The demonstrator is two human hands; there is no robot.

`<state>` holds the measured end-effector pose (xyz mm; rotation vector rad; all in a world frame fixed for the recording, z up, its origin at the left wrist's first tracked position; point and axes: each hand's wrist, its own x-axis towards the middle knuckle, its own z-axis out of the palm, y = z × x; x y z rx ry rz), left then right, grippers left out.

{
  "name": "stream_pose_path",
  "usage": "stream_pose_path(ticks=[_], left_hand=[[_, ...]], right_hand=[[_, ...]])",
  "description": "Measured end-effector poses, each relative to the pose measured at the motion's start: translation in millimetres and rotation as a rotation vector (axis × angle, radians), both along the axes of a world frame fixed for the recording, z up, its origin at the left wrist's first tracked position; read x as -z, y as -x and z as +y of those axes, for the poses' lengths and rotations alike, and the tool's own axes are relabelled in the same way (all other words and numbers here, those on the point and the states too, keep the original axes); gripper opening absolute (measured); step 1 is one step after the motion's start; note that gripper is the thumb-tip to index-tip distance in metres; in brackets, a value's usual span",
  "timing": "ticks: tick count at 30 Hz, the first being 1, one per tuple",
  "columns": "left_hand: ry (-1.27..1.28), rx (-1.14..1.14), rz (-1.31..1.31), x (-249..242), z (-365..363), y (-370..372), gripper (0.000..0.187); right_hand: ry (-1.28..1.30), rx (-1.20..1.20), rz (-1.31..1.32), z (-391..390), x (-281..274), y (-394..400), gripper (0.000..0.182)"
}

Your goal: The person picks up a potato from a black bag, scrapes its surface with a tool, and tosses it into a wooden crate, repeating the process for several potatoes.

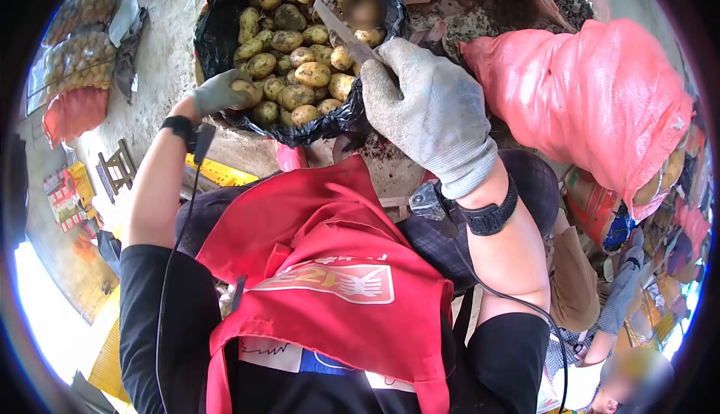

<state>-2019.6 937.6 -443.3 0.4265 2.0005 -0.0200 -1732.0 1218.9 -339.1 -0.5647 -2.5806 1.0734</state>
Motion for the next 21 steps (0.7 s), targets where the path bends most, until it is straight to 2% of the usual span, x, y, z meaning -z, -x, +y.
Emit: stream_pose_path(ticks=[1,2,4,5,7,8,9,11,12,13,15,17,19,20,21], left_hand=[[-0.108,-0.265,-0.180,-20.5,-0.9,2.4,0.065],[-0.111,-0.258,-0.169,-38.1,0.4,-2.4,0.065],[-0.687,-0.572,-0.578,-69.7,0.5,-18.7,0.070],[-0.696,-0.557,-0.570,-75.6,2.1,-28.9,0.070],[-0.952,-0.531,-0.468,-82.1,12.7,-58.0,0.069],[-0.982,-0.615,-0.690,-106.8,27.2,-76.5,0.068],[-0.964,-0.474,-0.594,-113.5,32.4,-86.4,0.070],[-0.994,-0.200,-0.305,-123.0,40.4,-119.7,0.077],[-1.086,-0.175,-0.303,-127.1,44.0,-135.9,0.085],[-1.157,-0.320,-0.417,-127.9,46.0,-157.7,0.088],[-1.243,-0.424,-0.403,-124.5,47.1,-191.0,0.090],[-1.293,-0.413,-0.340,-124.4,48.8,-214.8,0.092],[-1.394,-0.680,-0.390,-127.4,50.7,-240.2,0.092],[-1.411,-0.638,-0.269,-121.7,49.1,-245.7,0.093],[-1.421,-0.645,-0.258,-122.8,47.3,-250.6,0.093]], right_hand=[[-0.002,0.006,0.010,0.5,-1.2,-0.2,0.015],[0.037,-0.015,0.000,0.0,-1.8,-1.7,0.016],[0.109,-0.050,-0.021,-2.4,-2.2,-8.1,0.019],[0.214,-0.061,-0.035,-4.1,-1.5,-11.7,0.021],[0.480,-0.041,-0.097,-10.6,-4.5,-18.1,0.025],[0.635,-0.049,-0.065,-14.5,-5.1,-20.7,0.032],[0.966,-0.041,-0.137,-17.4,-13.7,-26.5,0.036],[1.250,-0.079,-0.239,-17.7,-21.3,-36.6,0.043],[1.326,-0.083,-0.182,-20.7,-22.0,-40.1,0.045],[1.311,-0.085,-0.174,-22.3,-24.5,-44.0,0.045],[1.409,-0.155,-0.170,-24.3,-26.7,-51.8,0.043],[1.365,-0.177,-0.096,-24.3,-19.5,-56.7,0.041],[1.332,-0.111,-0.081,-21.8,-20.9,-65.1,0.031],[1.330,-0.127,-0.021,-24.0,-22.3,-68.4,0.028],[1.324,-0.142,-0.026,-25.5,-26.6,-72.2,0.028]])
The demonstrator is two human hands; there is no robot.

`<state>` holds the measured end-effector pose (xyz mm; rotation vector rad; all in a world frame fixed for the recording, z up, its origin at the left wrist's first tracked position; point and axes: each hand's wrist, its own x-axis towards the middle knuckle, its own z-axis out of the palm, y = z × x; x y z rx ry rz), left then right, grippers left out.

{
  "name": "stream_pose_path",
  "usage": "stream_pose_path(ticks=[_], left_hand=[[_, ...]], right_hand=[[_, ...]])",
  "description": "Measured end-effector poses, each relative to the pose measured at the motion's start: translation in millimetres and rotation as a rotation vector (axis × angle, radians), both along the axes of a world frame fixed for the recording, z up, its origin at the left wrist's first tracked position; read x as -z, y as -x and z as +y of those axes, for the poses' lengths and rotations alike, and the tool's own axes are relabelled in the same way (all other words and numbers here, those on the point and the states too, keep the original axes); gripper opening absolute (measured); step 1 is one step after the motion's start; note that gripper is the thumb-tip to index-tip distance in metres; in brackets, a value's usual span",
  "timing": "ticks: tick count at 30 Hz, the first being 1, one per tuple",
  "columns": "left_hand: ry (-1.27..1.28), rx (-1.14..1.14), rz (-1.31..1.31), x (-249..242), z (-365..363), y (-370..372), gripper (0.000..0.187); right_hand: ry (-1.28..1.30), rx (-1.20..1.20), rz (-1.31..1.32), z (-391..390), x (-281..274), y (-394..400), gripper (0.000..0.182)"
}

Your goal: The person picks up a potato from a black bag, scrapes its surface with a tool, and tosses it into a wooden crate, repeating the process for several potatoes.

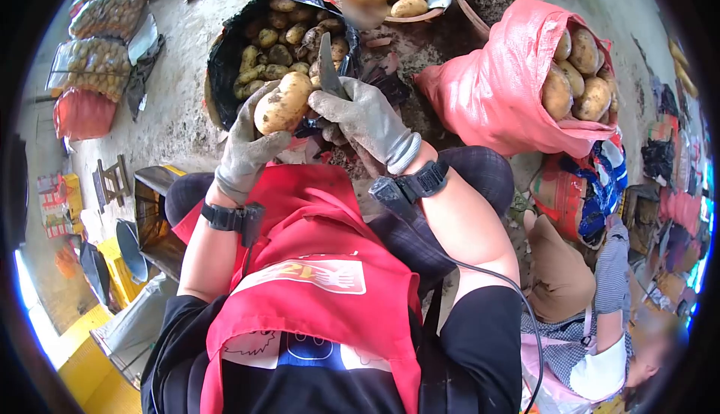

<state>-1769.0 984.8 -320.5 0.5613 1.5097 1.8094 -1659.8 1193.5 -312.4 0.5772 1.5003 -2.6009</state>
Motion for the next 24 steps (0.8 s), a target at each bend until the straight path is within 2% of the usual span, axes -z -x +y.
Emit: stream_pose_path(ticks=[2,3,4,6,8,10,11,12,13,14,16,18,20,22,24], left_hand=[[0.048,-0.007,0.038,-6.1,-1.0,-10.4,0.090],[0.047,-0.007,0.020,-3.7,-3.2,-12.7,0.086],[0.049,-0.016,0.024,-5.3,-4.1,-15.6,0.086],[0.058,-0.042,0.009,-7.9,-2.8,-19.6,0.083],[0.048,-0.055,0.009,-4.2,-3.1,-22.4,0.082],[0.068,-0.065,0.037,-2.1,-1.8,-23.5,0.082],[0.075,-0.060,0.036,2.6,-1.3,-23.0,0.082],[0.120,-0.069,0.169,9.1,-0.2,-21.8,0.082],[0.163,-0.077,0.303,9.8,2.7,-21.6,0.084],[0.166,-0.073,0.303,9.3,4.0,-22.3,0.084],[0.158,-0.116,0.013,6.3,8.8,-24.6,0.082],[0.107,-0.104,0.024,13.3,14.8,-22.7,0.079],[0.060,-0.093,0.035,20.8,17.2,-19.8,0.077],[0.085,-0.099,0.001,24.4,19.3,-16.9,0.078],[0.098,-0.099,-0.011,21.3,21.5,-14.4,0.081]], right_hand=[[-0.076,-0.024,-0.058,-0.1,-7.3,-8.5,0.029],[-0.207,-0.039,-0.063,0.8,-0.4,-10.8,0.029],[-0.206,-0.047,-0.058,2.3,12.6,-12.8,0.029],[-0.859,0.145,0.269,5.5,34.8,-15.5,0.030],[-0.936,0.148,0.278,5.0,9.6,-19.5,0.030],[-0.841,-0.074,0.095,5.6,-1.1,-20.6,0.030],[-1.076,0.029,0.248,1.7,14.9,-16.4,0.031],[-1.070,0.033,0.243,-1.0,19.3,-17.3,0.031],[-1.191,0.009,0.231,-4.4,18.1,-16.6,0.031],[-1.313,-0.016,0.218,-7.1,18.2,-15.5,0.030],[-1.310,-0.017,0.232,-9.6,18.8,-15.6,0.031],[-1.347,-0.279,0.266,-11.5,10.6,-20.5,0.031],[-1.280,-0.244,0.261,-13.0,12.8,-20.5,0.033],[-1.219,-0.092,0.196,0.0,9.6,-14.8,0.034],[-1.251,-0.067,0.076,14.1,10.1,-7.6,0.036]])
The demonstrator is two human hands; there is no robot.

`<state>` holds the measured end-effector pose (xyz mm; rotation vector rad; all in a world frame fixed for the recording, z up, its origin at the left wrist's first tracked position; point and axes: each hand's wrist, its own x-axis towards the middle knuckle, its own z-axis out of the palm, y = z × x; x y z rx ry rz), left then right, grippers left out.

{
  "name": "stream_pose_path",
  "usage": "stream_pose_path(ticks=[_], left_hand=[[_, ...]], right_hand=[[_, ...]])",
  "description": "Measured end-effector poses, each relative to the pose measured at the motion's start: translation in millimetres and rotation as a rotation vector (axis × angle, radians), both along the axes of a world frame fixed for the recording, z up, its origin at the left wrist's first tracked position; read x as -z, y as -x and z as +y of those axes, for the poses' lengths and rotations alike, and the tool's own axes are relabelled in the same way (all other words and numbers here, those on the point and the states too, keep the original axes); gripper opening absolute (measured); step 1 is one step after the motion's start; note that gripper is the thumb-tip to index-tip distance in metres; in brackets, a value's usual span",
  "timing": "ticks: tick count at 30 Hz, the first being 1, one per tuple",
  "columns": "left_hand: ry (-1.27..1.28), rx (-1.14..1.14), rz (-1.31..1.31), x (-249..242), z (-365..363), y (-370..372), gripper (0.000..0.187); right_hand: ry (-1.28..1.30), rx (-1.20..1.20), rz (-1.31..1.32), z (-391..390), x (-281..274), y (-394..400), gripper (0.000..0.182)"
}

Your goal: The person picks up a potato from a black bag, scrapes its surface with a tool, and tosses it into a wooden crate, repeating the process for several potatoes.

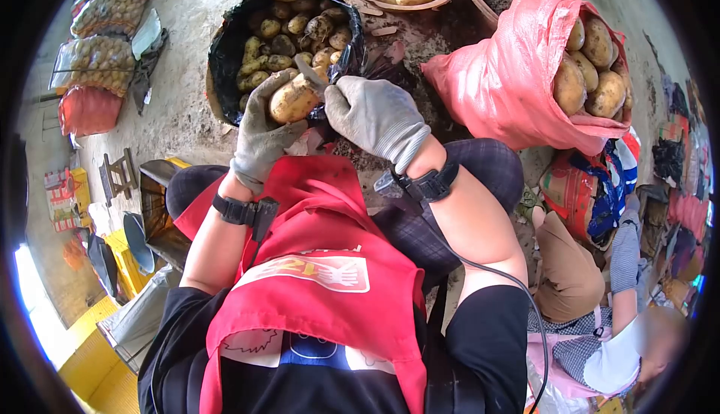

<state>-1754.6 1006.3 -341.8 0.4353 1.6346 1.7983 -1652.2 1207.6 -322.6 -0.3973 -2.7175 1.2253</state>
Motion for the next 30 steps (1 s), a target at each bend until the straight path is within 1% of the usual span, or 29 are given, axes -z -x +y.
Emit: stream_pose_path(ticks=[1,4,6,8,10,11,12,13,14,15,16,17,18,20,21,22,24,25,26,28,29,30], left_hand=[[0.013,-0.001,-0.011,-0.4,1.6,0.6,0.084],[-0.004,0.010,-0.026,13.7,1.4,5.6,0.085],[-0.016,0.021,-0.041,15.7,0.7,6.9,0.085],[-0.036,0.025,-0.051,14.1,0.2,10.5,0.085],[-0.038,0.058,-0.091,12.5,1.9,14.9,0.078],[-0.045,0.055,-0.091,9.4,1.7,14.7,0.078],[0.026,0.056,0.010,4.9,0.6,13.3,0.079],[0.098,0.057,0.113,2.0,0.0,12.8,0.080],[0.092,0.056,0.114,2.2,0.3,13.7,0.080],[0.105,0.086,0.506,4.5,0.9,15.1,0.080],[0.117,0.111,0.899,7.8,1.5,16.0,0.080],[0.015,0.071,0.656,11.1,3.6,14.8,0.084],[0.012,0.061,0.658,10.8,-0.4,12.9,0.084],[-0.173,0.043,-0.114,-13.2,-4.8,7.4,0.082],[-0.194,0.135,-0.228,-21.9,-3.7,5.4,0.086],[-0.196,0.125,-0.222,-23.6,-9.7,6.2,0.086],[-0.249,0.105,-0.496,-25.0,-23.9,7.8,0.085],[-0.268,0.066,-0.449,-21.9,-24.8,6.1,0.082],[-0.267,0.061,-0.447,-18.2,-24.8,4.7,0.082],[-0.251,-0.006,-0.256,-10.6,-23.7,3.4,0.080],[-0.261,-0.016,-0.252,-8.8,-25.4,4.1,0.079],[-0.259,-0.015,-0.253,-8.0,-25.8,4.1,0.079]], right_hand=[[-0.023,-0.022,-0.012,1.1,2.8,1.8,0.036],[-0.067,-0.074,-0.082,-7.0,-0.5,0.9,0.036],[-0.009,-0.234,-0.104,-6.3,-1.3,-1.5,0.034],[0.106,-0.216,-0.080,-8.6,0.7,-3.5,0.034],[0.409,0.064,-0.042,-8.1,6.2,-1.2,0.039],[0.477,0.146,-0.078,-1.9,5.3,1.2,0.047],[0.600,0.186,-0.127,3.0,2.0,1.5,0.045],[0.800,0.201,-0.154,1.8,-3.1,2.3,0.043],[1.000,0.216,-0.180,-0.2,-6.7,2.9,0.042],[0.994,0.215,-0.178,-1.4,-6.9,3.5,0.042],[1.124,0.182,-0.152,-2.8,-5.4,3.7,0.043],[1.253,0.144,-0.127,-3.9,-5.4,3.9,0.046],[1.246,0.135,-0.131,-4.1,-7.7,4.6,0.046],[1.171,0.062,-0.014,-4.5,-13.4,6.0,0.053],[1.173,0.013,0.006,-4.8,-7.3,6.0,0.058],[1.172,0.000,0.004,-6.3,-7.0,7.2,0.058],[1.094,-0.048,0.063,-10.5,-5.7,7.0,0.059],[1.063,-0.072,0.053,-10.9,-3.0,8.0,0.048],[1.066,-0.077,0.052,-10.8,-1.9,6.4,0.048],[0.894,0.019,-0.074,-9.7,-2.1,3.7,0.033],[0.728,0.039,-0.041,-10.3,1.7,2.9,0.029],[0.730,0.041,-0.041,-11.0,2.3,1.4,0.029]])
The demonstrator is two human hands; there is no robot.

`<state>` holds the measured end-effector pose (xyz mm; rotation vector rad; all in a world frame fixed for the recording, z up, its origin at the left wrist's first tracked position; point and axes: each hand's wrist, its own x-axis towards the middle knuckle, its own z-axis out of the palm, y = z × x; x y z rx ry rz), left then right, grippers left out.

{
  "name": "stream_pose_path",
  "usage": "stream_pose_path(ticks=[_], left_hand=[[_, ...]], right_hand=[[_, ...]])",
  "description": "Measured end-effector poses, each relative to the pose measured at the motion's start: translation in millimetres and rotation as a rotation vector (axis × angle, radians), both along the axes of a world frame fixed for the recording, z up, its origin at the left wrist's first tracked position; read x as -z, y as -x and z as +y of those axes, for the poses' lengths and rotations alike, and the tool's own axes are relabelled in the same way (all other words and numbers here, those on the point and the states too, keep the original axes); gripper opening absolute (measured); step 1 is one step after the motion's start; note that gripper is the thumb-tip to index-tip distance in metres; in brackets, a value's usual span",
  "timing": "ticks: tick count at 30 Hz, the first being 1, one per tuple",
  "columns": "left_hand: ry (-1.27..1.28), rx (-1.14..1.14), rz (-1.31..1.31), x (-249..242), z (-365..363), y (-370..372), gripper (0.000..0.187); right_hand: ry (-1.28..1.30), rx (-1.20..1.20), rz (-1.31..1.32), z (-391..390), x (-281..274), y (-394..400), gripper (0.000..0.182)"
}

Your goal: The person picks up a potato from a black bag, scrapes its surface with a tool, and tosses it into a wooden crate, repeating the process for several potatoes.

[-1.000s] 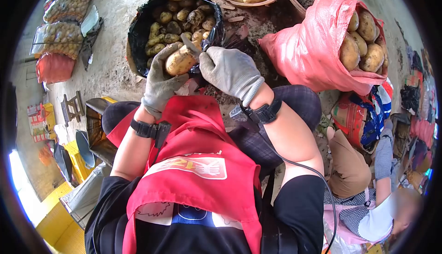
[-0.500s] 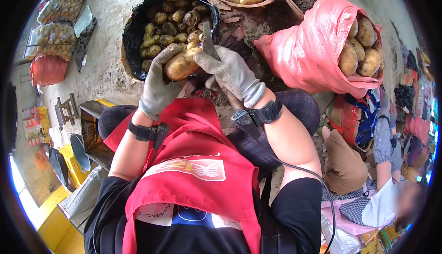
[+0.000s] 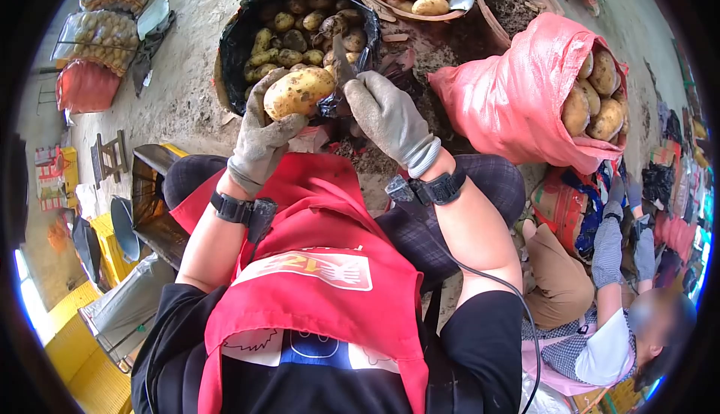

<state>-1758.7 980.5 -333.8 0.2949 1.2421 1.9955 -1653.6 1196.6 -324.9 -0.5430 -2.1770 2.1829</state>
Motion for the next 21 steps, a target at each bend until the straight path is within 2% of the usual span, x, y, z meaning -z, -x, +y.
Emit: stream_pose_path(ticks=[3,4,6,8,10,12,14,17,19,20,21], left_hand=[[0.105,-0.037,0.049,1.7,3.5,-1.6,0.078],[0.102,-0.057,0.060,5.9,5.4,-2.3,0.079],[0.101,-0.073,0.070,15.5,9.7,-3.6,0.080],[0.129,-0.103,0.175,22.4,15.0,-4.2,0.079],[0.136,-0.079,0.136,18.7,13.1,-5.3,0.078],[0.144,-0.055,0.098,15.3,12.7,-5.3,0.079],[0.127,-0.052,0.104,12.8,14.5,-4.9,0.078],[0.154,-0.035,0.095,3.4,15.5,-7.1,0.078],[0.126,-0.069,0.097,5.4,16.2,-7.5,0.079],[0.102,-0.093,0.094,6.5,12.9,-4.4,0.079],[0.084,-0.062,0.107,5.2,2.1,-2.1,0.079]], right_hand=[[-0.236,-0.044,0.064,-2.7,1.9,-3.4,0.029],[-0.234,-0.040,0.062,-4.3,6.5,-3.6,0.029],[-0.686,-0.081,0.219,-9.5,13.3,-2.9,0.028],[-0.711,-0.169,0.221,-16.5,9.3,-4.7,0.026],[-0.705,-0.185,0.197,-15.5,9.3,-3.9,0.027],[-0.397,-0.058,0.144,-6.9,7.9,-3.6,0.028],[-0.088,0.062,-0.019,0.9,-1.6,-0.8,0.035],[-0.109,0.050,-0.109,16.0,8.5,-1.5,0.038],[-0.305,0.056,-0.015,20.8,34.4,4.5,0.040],[-0.132,0.073,-0.098,12.8,7.8,6.4,0.038],[0.009,0.101,-0.110,9.2,5.8,8.6,0.036]])
